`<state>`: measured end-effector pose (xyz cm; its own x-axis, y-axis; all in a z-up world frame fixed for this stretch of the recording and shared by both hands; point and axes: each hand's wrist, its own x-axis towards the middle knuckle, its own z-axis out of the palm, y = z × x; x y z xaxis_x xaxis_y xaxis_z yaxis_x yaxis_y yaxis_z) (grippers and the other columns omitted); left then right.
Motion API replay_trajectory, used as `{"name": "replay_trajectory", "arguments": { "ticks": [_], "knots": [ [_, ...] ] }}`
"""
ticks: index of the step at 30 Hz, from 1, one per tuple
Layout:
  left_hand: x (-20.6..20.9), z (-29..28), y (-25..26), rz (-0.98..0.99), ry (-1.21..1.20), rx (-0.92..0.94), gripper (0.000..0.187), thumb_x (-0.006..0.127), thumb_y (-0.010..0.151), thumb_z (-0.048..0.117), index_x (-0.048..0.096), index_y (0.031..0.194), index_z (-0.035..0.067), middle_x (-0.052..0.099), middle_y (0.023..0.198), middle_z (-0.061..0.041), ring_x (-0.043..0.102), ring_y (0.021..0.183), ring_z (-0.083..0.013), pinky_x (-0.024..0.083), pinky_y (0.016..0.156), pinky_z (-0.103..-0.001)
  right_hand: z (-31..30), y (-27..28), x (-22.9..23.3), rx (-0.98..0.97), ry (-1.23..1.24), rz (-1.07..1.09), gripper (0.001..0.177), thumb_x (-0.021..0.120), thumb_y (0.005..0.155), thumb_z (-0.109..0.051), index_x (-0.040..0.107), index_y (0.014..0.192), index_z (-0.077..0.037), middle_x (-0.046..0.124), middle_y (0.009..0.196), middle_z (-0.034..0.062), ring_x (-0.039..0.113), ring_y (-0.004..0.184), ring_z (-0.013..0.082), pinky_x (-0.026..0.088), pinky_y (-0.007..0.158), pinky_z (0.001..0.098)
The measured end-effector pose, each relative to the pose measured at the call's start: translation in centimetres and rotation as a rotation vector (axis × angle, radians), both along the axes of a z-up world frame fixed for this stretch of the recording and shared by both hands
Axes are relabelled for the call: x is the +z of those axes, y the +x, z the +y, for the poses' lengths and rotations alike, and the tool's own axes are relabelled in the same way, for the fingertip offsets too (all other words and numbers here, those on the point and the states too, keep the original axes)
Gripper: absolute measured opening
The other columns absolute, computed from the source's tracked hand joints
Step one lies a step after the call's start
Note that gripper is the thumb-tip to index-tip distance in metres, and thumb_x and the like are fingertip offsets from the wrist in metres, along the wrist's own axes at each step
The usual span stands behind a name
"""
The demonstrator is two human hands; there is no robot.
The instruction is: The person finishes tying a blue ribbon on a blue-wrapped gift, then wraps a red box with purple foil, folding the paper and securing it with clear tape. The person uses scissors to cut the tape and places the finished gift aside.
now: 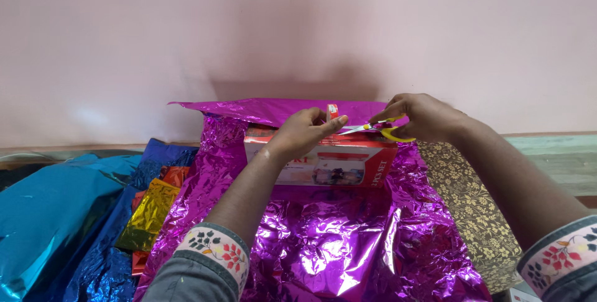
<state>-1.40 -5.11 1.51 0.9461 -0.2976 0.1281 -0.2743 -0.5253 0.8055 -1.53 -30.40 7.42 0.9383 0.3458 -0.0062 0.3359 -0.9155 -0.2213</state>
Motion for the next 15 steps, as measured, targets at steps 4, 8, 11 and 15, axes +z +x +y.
{"name": "replay_trajectory", "arguments": {
  "ticks": [4, 8, 11, 15],
  "knots": [
    [-0.5, 0.1, 0.5, -0.02, -0.02, -0.011, 0.076, 0.058, 0.087, 0.069, 0.068, 0.119, 0.0, 0.073, 0.107, -0.016, 0.071, 0.106, -0.0248, 0.058, 0.09, -0.042, 0.2, 0.4, 0.0, 0.089, -0.014, 0.019, 0.05, 0.081, 0.082, -0.01, 0.074, 0.123, -0.036, 0.071, 0.12, -0.0003, 0.067, 0.115, 0.0187, 0.055, 0.105, 0.0347],
    [-0.9, 0.0, 0.9, -0.009, -0.07, -0.039, 0.076, 0.062, 0.085, 0.067, 0.068, 0.119, 0.0, 0.075, 0.107, -0.015, 0.073, 0.107, -0.0242, 0.057, 0.092, -0.039, 0.3, 1.2, -0.4, 0.118, -0.014, 0.034, 0.054, 0.079, 0.08, -0.006, 0.074, 0.125, -0.036, 0.071, 0.121, 0.0007, 0.068, 0.115, 0.0196, 0.056, 0.104, 0.0348],
    [-1.0, -0.1, 0.8, -0.001, -0.098, -0.03, 0.074, 0.065, 0.084, 0.065, 0.068, 0.12, 0.0, 0.075, 0.104, -0.014, 0.074, 0.104, -0.0231, 0.058, 0.09, -0.039, 0.4, 1.8, -0.7, 0.115, -0.032, 0.042, 0.053, 0.081, 0.081, -0.008, 0.074, 0.124, -0.037, 0.071, 0.124, -0.0004, 0.067, 0.117, 0.0193, 0.056, 0.105, 0.0337],
    [-0.9, -0.2, 0.6, 0.018, -0.128, -0.057, 0.071, 0.068, 0.083, 0.062, 0.072, 0.115, -0.002, 0.076, 0.098, -0.015, 0.075, 0.097, -0.0219, 0.059, 0.088, -0.038, 0.4, 2.3, -0.7, 0.156, -0.029, 0.019, 0.057, 0.079, 0.077, -0.002, 0.074, 0.123, -0.036, 0.07, 0.127, -0.0004, 0.066, 0.12, 0.0195, 0.056, 0.105, 0.0333]
  ]
}}
